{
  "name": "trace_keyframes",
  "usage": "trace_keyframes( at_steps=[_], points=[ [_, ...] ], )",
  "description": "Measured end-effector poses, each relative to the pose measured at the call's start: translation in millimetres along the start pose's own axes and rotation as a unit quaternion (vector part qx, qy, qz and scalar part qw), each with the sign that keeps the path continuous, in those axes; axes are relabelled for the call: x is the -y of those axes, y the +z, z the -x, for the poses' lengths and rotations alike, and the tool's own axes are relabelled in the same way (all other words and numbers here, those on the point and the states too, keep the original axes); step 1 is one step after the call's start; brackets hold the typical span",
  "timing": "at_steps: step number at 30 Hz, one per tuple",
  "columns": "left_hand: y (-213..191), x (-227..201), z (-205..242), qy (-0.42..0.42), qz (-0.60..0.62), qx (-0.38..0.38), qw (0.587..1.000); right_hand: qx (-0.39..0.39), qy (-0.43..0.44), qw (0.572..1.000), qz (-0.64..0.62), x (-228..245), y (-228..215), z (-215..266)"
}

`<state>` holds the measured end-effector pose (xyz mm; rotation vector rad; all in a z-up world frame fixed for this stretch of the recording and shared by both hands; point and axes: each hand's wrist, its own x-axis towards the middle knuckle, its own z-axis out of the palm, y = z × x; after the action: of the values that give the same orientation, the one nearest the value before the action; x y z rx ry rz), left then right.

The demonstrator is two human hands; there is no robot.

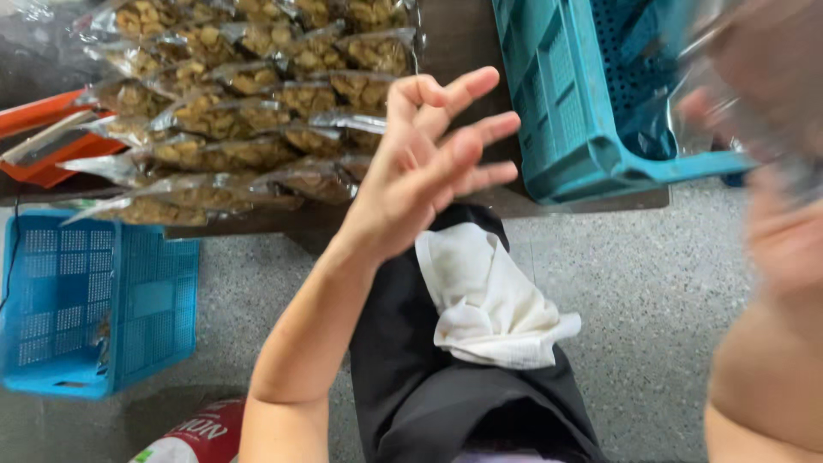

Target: The person sits on the floor and wipes the exterior of sealed snack packages with a white cloth. They handle each package individually, wiping all sides before placing it into a blue crate. The process is repeated for multiple packages.

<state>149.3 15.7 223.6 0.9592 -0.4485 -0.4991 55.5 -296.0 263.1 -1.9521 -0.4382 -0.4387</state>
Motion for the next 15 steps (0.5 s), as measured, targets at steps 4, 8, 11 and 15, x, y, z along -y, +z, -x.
trace_keyframes(
  at_steps=[4,8,11,15],
  points=[
    [31,9,81,0.054,0.164,0.059,0.983,0.129,-0.195,0.965,0.122,36,110,54],
    [27,47,149,-0.02,0.192,-0.212,0.958,0.229,-0.225,0.926,0.197,29,194,101],
    [4,67,200,-0.078,0.201,-0.323,0.922,0.201,-0.173,0.953,0.15,24,224,156],
    [-37,75,253,-0.082,0.214,-0.361,0.904,0.372,0.008,0.851,0.371,-6,231,227]
  ],
)
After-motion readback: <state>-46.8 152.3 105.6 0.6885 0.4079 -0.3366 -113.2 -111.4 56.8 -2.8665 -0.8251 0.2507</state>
